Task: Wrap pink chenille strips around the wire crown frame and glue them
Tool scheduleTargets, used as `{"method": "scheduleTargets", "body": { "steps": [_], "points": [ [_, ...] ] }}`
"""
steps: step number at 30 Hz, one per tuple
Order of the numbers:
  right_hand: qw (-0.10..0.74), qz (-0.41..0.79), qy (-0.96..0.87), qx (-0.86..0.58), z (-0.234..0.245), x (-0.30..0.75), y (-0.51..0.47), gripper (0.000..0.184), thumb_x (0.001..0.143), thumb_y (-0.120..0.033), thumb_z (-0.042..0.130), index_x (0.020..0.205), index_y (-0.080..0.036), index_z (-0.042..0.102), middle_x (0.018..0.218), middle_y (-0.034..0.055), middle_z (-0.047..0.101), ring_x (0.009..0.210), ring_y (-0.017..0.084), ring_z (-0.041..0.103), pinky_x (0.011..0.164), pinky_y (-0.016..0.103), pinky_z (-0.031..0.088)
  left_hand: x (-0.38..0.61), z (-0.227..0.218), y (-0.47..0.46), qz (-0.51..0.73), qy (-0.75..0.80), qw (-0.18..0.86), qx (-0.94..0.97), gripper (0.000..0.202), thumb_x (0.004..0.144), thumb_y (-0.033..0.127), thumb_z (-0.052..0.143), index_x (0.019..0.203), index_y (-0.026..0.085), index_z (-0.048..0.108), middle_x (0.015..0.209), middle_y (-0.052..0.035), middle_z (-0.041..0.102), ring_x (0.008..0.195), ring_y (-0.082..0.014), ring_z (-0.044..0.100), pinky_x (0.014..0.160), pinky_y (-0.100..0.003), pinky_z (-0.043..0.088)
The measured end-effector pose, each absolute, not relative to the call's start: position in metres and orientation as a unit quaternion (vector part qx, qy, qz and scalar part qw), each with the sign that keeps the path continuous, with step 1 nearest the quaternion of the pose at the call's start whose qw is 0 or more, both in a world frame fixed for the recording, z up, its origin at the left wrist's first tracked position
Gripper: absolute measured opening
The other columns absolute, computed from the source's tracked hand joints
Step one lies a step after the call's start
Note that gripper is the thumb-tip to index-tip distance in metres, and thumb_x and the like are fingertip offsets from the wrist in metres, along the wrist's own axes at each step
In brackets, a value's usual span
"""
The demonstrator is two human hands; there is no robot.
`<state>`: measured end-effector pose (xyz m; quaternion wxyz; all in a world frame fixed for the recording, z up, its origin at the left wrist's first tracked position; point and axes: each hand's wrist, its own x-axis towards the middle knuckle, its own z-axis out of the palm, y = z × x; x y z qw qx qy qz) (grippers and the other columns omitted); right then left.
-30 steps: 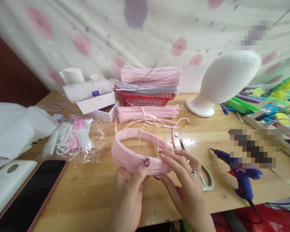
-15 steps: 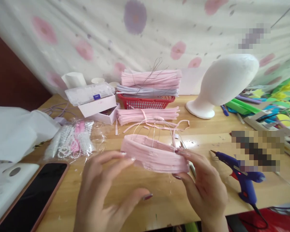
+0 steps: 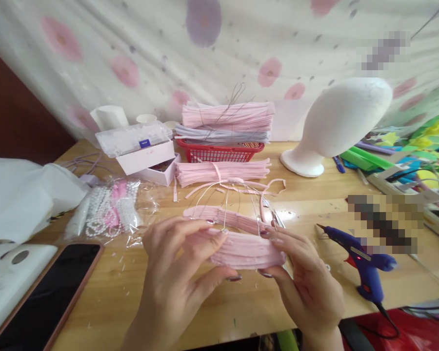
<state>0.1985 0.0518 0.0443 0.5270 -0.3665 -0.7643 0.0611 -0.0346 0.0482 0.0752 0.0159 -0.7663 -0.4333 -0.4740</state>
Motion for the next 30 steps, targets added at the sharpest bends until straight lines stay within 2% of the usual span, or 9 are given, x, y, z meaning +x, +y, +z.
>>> {"method": "scheduleTargets", "body": {
  "steps": [4, 8, 10, 14, 18, 21, 25, 27, 30],
  "points": [
    [0.53, 0.054, -0.765, -0.362, 0.045, 0.198, 0.051, 0.042, 0.092, -0.014, 0.07, 0.133, -0.021, 0.06, 0.116, 0.0101, 0.075, 0.116, 0.026, 0.068, 0.098, 0.045, 0.059, -0.034, 0.072, 0.046, -0.477, -0.427, 0.034, -0.768, 0.034, 0.089, 0.036, 0.075, 0.121, 0.028, 0.067, 0.115, -0.0071, 0.068, 0.108, -0.0286, 0.059, 0.1, -0.046, 0.038],
    [0.526, 0.047, -0.764, -0.37, 0.046, 0.197, 0.048, 0.04, 0.093, -0.016, 0.069, 0.132, -0.022, 0.06, 0.114, 0.0101, 0.075, 0.114, 0.027, 0.069, 0.094, 0.047, 0.061, -0.033, 0.072, 0.04, -0.554, -0.436, -0.061, -0.706, 0.052, 0.087, 0.031, 0.078, 0.136, 0.031, 0.06, 0.119, -0.0052, 0.063, 0.112, -0.0267, 0.057, 0.1, -0.043, 0.042],
    [0.523, 0.038, -0.767, -0.37, 0.047, 0.198, 0.048, 0.038, 0.094, -0.017, 0.068, 0.131, -0.022, 0.061, 0.113, 0.0103, 0.075, 0.111, 0.027, 0.07, 0.091, 0.047, 0.062, -0.034, 0.072, 0.04, -0.552, -0.449, -0.056, -0.701, 0.048, 0.089, 0.034, 0.075, 0.135, 0.032, 0.061, 0.124, -0.0064, 0.061, 0.116, -0.0281, 0.056, 0.102, -0.044, 0.042],
    [0.513, 0.032, -0.774, -0.371, 0.047, 0.198, 0.048, 0.037, 0.094, -0.017, 0.068, 0.13, -0.022, 0.061, 0.113, 0.0109, 0.075, 0.111, 0.027, 0.07, 0.089, 0.046, 0.063, -0.036, 0.071, 0.044, -0.455, -0.441, 0.059, -0.771, 0.04, 0.092, 0.042, 0.069, 0.129, 0.027, 0.065, 0.132, -0.0119, 0.061, 0.12, -0.0335, 0.054, 0.106, -0.051, 0.034],
    [0.512, 0.02, -0.775, -0.371, 0.048, 0.196, 0.049, 0.034, 0.094, -0.019, 0.069, 0.127, -0.021, 0.062, 0.11, 0.0098, 0.076, 0.109, 0.026, 0.071, 0.089, 0.044, 0.063, -0.036, 0.067, 0.045, -0.436, -0.45, 0.081, -0.775, 0.044, 0.089, 0.042, 0.071, 0.129, 0.027, 0.064, 0.119, -0.0113, 0.07, 0.116, -0.0364, 0.055, 0.105, -0.055, 0.031],
    [0.51, 0.008, -0.776, -0.371, 0.052, 0.194, 0.049, 0.032, 0.094, -0.021, 0.069, 0.125, -0.021, 0.063, 0.107, 0.0093, 0.077, 0.107, 0.026, 0.072, 0.088, 0.044, 0.064, -0.035, 0.068, 0.043, -0.436, -0.451, 0.053, -0.777, 0.042, 0.093, 0.037, 0.066, 0.132, 0.024, 0.062, 0.118, -0.0112, 0.07, 0.118, -0.0356, 0.053, 0.106, -0.053, 0.03],
    [0.493, 0.011, -0.798, -0.347, 0.062, 0.189, 0.047, 0.027, 0.096, -0.023, 0.067, 0.122, -0.02, 0.063, 0.103, 0.0095, 0.078, 0.105, 0.025, 0.073, 0.091, 0.044, 0.064, -0.034, 0.074, 0.042, -0.48, -0.472, -0.04, -0.738, 0.021, 0.095, 0.013, 0.056, 0.108, 0.026, 0.066, 0.106, -0.0052, 0.069, 0.114, -0.0276, 0.053, 0.102, -0.045, 0.036],
    [0.482, 0.01, -0.81, -0.334, 0.066, 0.187, 0.046, 0.024, 0.095, -0.023, 0.068, 0.119, -0.018, 0.064, 0.101, 0.0099, 0.079, 0.103, 0.024, 0.073, 0.091, 0.041, 0.064, -0.033, 0.076, 0.042, -0.487, -0.484, -0.072, -0.724, 0.017, 0.094, 0.01, 0.058, 0.094, 0.026, 0.063, 0.1, -0.003, 0.068, 0.112, -0.0254, 0.053, 0.1, -0.042, 0.037],
    [0.474, 0.008, -0.817, -0.328, 0.069, 0.184, 0.045, 0.024, 0.094, -0.023, 0.07, 0.117, -0.018, 0.065, 0.099, 0.0089, 0.079, 0.1, 0.023, 0.073, 0.09, 0.04, 0.064, -0.031, 0.075, 0.041, -0.484, -0.495, -0.106, -0.714, 0.015, 0.096, 0.013, 0.057, 0.087, 0.026, 0.057, 0.098, -0.0023, 0.066, 0.11, -0.0246, 0.051, 0.098, -0.042, 0.036]
  ]
}}
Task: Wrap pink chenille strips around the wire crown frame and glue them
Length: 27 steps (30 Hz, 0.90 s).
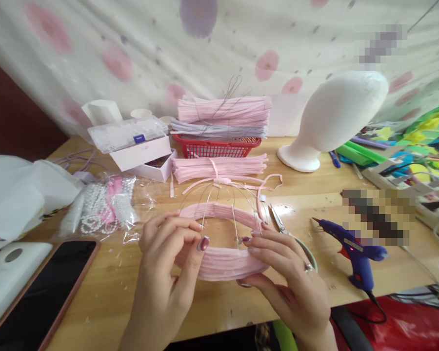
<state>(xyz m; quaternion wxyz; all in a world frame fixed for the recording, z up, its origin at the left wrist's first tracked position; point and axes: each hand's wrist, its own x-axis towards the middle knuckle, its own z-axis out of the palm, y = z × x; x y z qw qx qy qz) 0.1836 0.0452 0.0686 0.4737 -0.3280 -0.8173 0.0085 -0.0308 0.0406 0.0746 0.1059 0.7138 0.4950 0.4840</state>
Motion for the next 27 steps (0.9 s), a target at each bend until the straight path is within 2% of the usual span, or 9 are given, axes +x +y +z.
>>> {"method": "scheduleTargets", "body": {
  "steps": [4, 7, 10, 12, 14, 16, 20, 24, 27],
  "points": [
    [0.476, 0.025, -0.818, -0.323, 0.067, 0.181, 0.044, 0.027, 0.092, -0.019, 0.072, 0.119, -0.018, 0.065, 0.099, 0.0081, 0.08, 0.097, 0.024, 0.074, 0.088, 0.042, 0.065, -0.031, 0.07, 0.039, 0.479, 0.516, 0.106, 0.702, 0.018, 0.097, 0.016, 0.056, 0.081, 0.025, 0.055, 0.094, -0.0016, 0.064, 0.103, -0.0237, 0.051, 0.092, -0.041, 0.035],
    [0.478, 0.033, -0.815, -0.325, 0.065, 0.18, 0.043, 0.032, 0.091, -0.017, 0.072, 0.122, -0.02, 0.066, 0.099, 0.007, 0.08, 0.096, 0.025, 0.075, 0.087, 0.044, 0.065, -0.033, 0.067, 0.038, 0.481, 0.522, 0.087, 0.699, 0.015, 0.096, 0.017, 0.06, 0.083, 0.026, 0.06, 0.098, -0.002, 0.066, 0.108, -0.0248, 0.054, 0.096, -0.042, 0.036],
    [0.477, 0.039, -0.816, -0.324, 0.064, 0.178, 0.043, 0.034, 0.091, -0.014, 0.071, 0.123, -0.021, 0.065, 0.1, 0.0066, 0.08, 0.095, 0.024, 0.076, 0.088, 0.044, 0.065, -0.034, 0.067, 0.033, 0.506, 0.536, 0.053, 0.674, 0.012, 0.096, 0.018, 0.059, 0.097, 0.026, 0.068, 0.115, -0.0054, 0.067, 0.116, -0.0273, 0.057, 0.103, -0.047, 0.037],
    [0.475, 0.042, -0.817, -0.323, 0.064, 0.176, 0.042, 0.033, 0.092, -0.013, 0.07, 0.123, -0.021, 0.065, 0.1, 0.0063, 0.08, 0.095, 0.023, 0.076, 0.088, 0.043, 0.064, -0.033, 0.066, 0.03, 0.512, 0.539, 0.037, 0.668, 0.02, 0.095, 0.019, 0.06, 0.111, 0.027, 0.069, 0.126, -0.0077, 0.064, 0.119, -0.0284, 0.058, 0.105, -0.048, 0.038],
    [0.474, 0.043, -0.818, -0.323, 0.064, 0.175, 0.042, 0.03, 0.093, -0.013, 0.068, 0.122, -0.021, 0.065, 0.099, 0.0056, 0.08, 0.094, 0.022, 0.075, 0.087, 0.041, 0.064, -0.032, 0.065, 0.027, 0.511, 0.544, 0.032, 0.665, 0.026, 0.094, 0.018, 0.062, 0.118, 0.027, 0.068, 0.127, -0.0081, 0.064, 0.119, -0.0278, 0.059, 0.106, -0.047, 0.039],
    [0.472, 0.046, -0.819, -0.324, 0.064, 0.174, 0.042, 0.024, 0.095, -0.013, 0.067, 0.118, -0.021, 0.066, 0.097, 0.0046, 0.08, 0.092, 0.02, 0.074, 0.088, 0.039, 0.064, -0.031, 0.063, 0.027, 0.517, 0.553, 0.047, 0.652, 0.022, 0.094, 0.017, 0.061, 0.113, 0.026, 0.067, 0.12, -0.0068, 0.066, 0.115, -0.0255, 0.061, 0.104, -0.044, 0.042],
    [0.456, 0.055, -0.831, -0.313, 0.063, 0.173, 0.041, 0.019, 0.094, -0.011, 0.067, 0.112, -0.018, 0.067, 0.096, 0.0046, 0.08, 0.094, 0.019, 0.073, 0.096, 0.04, 0.061, -0.035, 0.06, 0.029, 0.528, 0.57, 0.129, 0.616, 0.008, 0.095, 0.019, 0.062, 0.09, 0.024, 0.065, 0.108, -0.0042, 0.065, 0.107, -0.0218, 0.062, 0.094, -0.036, 0.047],
    [0.447, 0.057, -0.836, -0.312, 0.061, 0.173, 0.04, 0.021, 0.094, -0.009, 0.065, 0.113, -0.019, 0.067, 0.096, 0.004, 0.08, 0.095, 0.019, 0.072, 0.097, 0.041, 0.061, -0.037, 0.06, 0.031, 0.536, 0.579, 0.214, 0.576, 0.015, 0.094, 0.026, 0.065, 0.079, 0.024, 0.063, 0.1, -0.0034, 0.063, 0.103, -0.0224, 0.061, 0.091, -0.035, 0.048],
    [0.439, 0.065, -0.84, -0.313, 0.059, 0.175, 0.038, 0.024, 0.092, -0.006, 0.066, 0.112, -0.019, 0.067, 0.097, 0.0032, 0.079, 0.096, 0.018, 0.072, 0.1, 0.039, 0.059, -0.039, 0.056, 0.032, 0.563, 0.588, 0.289, 0.503, 0.02, 0.094, 0.033, 0.066, 0.076, 0.024, 0.065, 0.092, -0.0012, 0.067, 0.093, -0.02, 0.063, 0.085, -0.031, 0.049]
  ]
}}
